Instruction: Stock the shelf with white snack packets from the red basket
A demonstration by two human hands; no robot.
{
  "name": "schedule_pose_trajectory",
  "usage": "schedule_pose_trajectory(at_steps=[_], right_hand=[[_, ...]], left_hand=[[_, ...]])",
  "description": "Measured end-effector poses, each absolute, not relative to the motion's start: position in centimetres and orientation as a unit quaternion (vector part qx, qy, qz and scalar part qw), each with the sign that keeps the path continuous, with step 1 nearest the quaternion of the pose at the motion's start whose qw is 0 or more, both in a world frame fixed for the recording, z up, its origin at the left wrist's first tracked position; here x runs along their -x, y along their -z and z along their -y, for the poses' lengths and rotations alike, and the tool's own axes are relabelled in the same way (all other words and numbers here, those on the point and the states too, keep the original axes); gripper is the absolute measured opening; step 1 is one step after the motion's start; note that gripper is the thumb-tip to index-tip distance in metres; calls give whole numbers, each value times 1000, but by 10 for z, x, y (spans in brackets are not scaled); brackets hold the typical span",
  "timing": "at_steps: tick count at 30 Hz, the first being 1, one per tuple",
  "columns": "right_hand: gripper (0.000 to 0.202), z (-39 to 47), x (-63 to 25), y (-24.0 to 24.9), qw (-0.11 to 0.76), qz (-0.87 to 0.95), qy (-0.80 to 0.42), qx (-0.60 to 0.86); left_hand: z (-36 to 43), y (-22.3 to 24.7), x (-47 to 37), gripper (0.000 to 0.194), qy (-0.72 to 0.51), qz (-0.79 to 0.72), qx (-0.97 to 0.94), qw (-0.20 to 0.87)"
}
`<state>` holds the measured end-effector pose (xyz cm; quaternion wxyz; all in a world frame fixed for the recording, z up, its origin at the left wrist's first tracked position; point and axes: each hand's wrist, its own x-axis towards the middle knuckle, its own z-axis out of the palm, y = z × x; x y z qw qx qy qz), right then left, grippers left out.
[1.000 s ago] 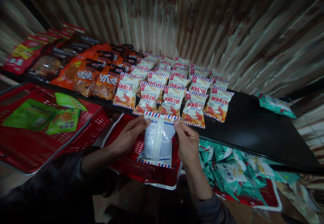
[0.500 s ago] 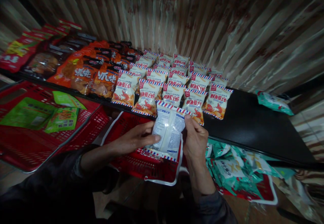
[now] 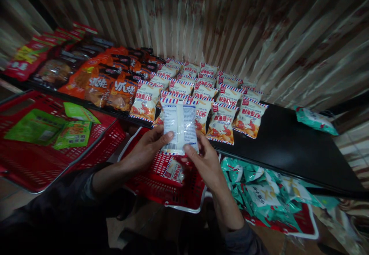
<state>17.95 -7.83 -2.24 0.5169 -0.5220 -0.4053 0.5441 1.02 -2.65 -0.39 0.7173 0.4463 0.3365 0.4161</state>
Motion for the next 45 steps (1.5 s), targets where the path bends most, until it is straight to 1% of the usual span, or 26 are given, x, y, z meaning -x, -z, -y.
schedule_pose_trajectory(at_steps=[2,4,12,15,18,20,23,27,28,29,31,32,34,37,40,43,45], right_hand=[[65,79,-175,24,516,398,-548,524],[64,79,-172,25,522,392,-544,527],[47,81,-168,19,522,419,-532,519],[43,81,-167,18,524,429,-515,526],[37,81,-165,16,525,441,-492,536],[36,82,-164,14,524,451,-478,542],[40,83,-163,12,522,462,-457,552],[49,84,-162,14,516,478,-427,569],[51,84,-162,16,519,484,-408,575],[52,85,-161,18,523,490,-385,581],[55,86,-160,21,525,513,-341,588],[56,87,-159,23,520,529,-319,590],[57,90,-159,23,502,565,-271,595],[58,94,-158,20,478,628,-168,590],[65,99,-156,14,459,697,-58,548],[70,103,-152,11,434,747,12,504],[70,104,-149,11,407,767,42,494]], left_hand=[[26,6,-10,39,-419,-332,-447,717],[25,7,-10,38,-412,-331,-441,725],[26,12,-11,28,-417,-361,-368,749],[26,12,-12,27,-410,-351,-368,758],[26,10,-12,30,-423,-343,-393,741],[27,9,-12,38,-452,-341,-423,708],[26,13,-11,50,-493,-359,-474,635],[23,20,-8,65,-545,-388,-547,503],[22,21,-7,63,-558,-391,-567,463],[22,21,-7,58,-563,-394,-587,428],[23,18,-5,41,-553,-401,-617,391],[24,16,-4,34,-544,-405,-622,391],[27,12,-3,29,-529,-407,-612,424],[34,3,-2,30,-519,-395,-550,522],[41,-5,-2,29,-506,-352,-469,633],[47,-13,-2,31,-507,-291,-415,698],[49,-16,-4,35,-495,-269,-388,729]])
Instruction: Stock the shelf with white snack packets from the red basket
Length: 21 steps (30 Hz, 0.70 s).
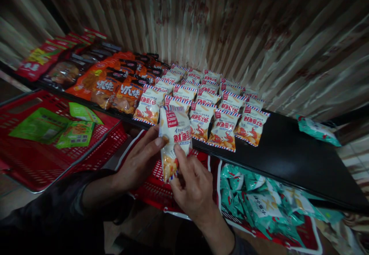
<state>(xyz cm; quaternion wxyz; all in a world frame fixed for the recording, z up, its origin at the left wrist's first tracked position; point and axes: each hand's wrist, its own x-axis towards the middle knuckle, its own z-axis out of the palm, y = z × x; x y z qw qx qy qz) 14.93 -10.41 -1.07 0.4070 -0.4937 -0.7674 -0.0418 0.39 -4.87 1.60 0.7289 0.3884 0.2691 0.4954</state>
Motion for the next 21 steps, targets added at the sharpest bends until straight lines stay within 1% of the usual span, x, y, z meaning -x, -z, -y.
schedule_pose_trajectory(at_steps=[4,6,7,8,10,12,14,16,18,21], right_hand=[[62,105,-143,11,346,803,59,482],[60,105,-144,9,327,832,20,447],[60,105,-146,7,333,838,-10,432],[60,104,-150,5,351,832,-43,428],[54,101,-161,2,429,761,-100,476],[42,96,-174,2,522,622,-147,565],[39,88,-186,4,585,503,-221,596],[42,81,-192,9,602,426,-327,590],[39,75,-193,14,604,358,-419,576],[28,72,-191,18,621,282,-466,563]], left_hand=[[45,-15,-8,42,-468,-282,-324,773],[41,-12,-9,43,-453,-304,-303,781],[39,-10,-9,44,-443,-314,-295,786],[37,-8,-9,46,-432,-319,-286,793],[35,-4,-8,48,-411,-315,-260,815],[34,-1,-9,51,-383,-302,-239,839],[36,2,-10,52,-342,-283,-239,863],[38,7,-11,50,-301,-263,-253,881],[40,11,-12,46,-272,-254,-274,887],[38,17,-13,38,-272,-262,-324,867]])
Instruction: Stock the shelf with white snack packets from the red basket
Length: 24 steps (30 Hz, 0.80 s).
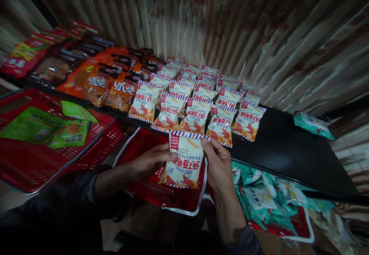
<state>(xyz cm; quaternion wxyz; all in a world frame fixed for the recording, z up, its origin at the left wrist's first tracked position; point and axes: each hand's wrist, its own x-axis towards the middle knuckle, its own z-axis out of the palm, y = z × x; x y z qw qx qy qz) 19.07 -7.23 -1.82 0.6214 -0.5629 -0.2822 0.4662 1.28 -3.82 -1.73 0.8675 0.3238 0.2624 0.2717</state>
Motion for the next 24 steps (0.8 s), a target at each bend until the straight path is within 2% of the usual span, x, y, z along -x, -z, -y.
schedule_pose_trajectory(at_steps=[4,9,14,17,20,24], right_hand=[[27,74,-191,18,610,281,-447,591],[30,79,-188,18,566,366,-399,621],[29,80,-181,27,582,387,-388,601],[38,81,-183,28,564,415,-435,565],[48,84,-185,24,502,445,-516,532],[46,89,-177,19,416,463,-600,503]], left_hand=[[28,18,-11,29,-341,-292,-379,809],[22,13,-7,35,-355,-352,-474,724],[25,8,-4,36,-411,-405,-548,605],[19,3,1,33,-453,-427,-550,557],[9,-3,9,30,-498,-444,-558,494],[-5,-7,17,29,-543,-475,-547,425]])
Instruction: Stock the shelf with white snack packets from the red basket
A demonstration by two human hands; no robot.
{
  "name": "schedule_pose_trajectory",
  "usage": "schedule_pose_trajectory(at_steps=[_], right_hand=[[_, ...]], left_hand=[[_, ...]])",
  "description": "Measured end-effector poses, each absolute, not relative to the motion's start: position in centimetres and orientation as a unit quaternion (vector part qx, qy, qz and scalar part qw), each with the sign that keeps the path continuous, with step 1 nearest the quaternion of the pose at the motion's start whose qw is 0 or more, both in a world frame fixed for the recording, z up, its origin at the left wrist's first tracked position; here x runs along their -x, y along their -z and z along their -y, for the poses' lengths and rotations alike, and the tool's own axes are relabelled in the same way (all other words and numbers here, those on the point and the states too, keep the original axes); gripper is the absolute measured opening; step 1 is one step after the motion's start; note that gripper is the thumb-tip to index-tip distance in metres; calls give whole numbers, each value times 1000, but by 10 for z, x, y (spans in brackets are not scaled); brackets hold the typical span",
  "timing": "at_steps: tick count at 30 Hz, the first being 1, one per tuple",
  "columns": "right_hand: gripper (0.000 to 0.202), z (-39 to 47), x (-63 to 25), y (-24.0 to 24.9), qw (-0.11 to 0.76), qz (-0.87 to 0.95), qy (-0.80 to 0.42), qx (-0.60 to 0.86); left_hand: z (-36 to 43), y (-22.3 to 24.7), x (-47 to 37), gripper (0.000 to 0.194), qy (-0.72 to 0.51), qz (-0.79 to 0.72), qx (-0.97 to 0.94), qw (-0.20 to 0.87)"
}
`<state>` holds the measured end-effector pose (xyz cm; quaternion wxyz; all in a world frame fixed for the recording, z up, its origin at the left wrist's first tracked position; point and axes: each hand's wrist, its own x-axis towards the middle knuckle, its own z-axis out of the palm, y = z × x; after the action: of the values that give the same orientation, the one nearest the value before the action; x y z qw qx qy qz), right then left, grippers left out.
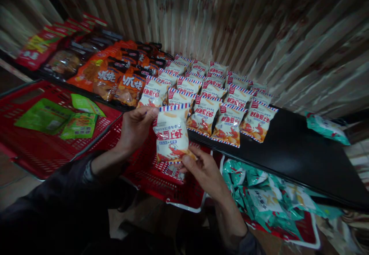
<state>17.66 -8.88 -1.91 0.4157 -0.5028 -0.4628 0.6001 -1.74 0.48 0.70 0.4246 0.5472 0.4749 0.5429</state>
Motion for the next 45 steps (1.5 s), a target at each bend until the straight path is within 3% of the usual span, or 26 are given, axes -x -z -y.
schedule_pose_trajectory(at_steps=[4,10,16,21,28,35,45], right_hand=[[31,89,-161,24,464,403,-597,515],[25,89,-155,33,535,354,-546,539],[16,92,-169,39,567,368,-447,586],[14,92,-167,39,567,352,-460,585],[26,85,-157,27,644,273,-493,518],[32,87,-147,25,557,286,-599,500],[30,88,-147,32,556,328,-569,509]], left_hand=[[-16,-2,22,28,-561,-495,-527,402],[-16,2,20,28,-567,-500,-511,410],[-16,-6,22,25,-538,-449,-487,521],[-24,-13,28,27,-468,-430,-473,610],[-17,-5,21,25,-459,-401,-445,656],[-18,3,15,19,-493,-437,-406,633],[-16,1,17,19,-518,-440,-416,604]])
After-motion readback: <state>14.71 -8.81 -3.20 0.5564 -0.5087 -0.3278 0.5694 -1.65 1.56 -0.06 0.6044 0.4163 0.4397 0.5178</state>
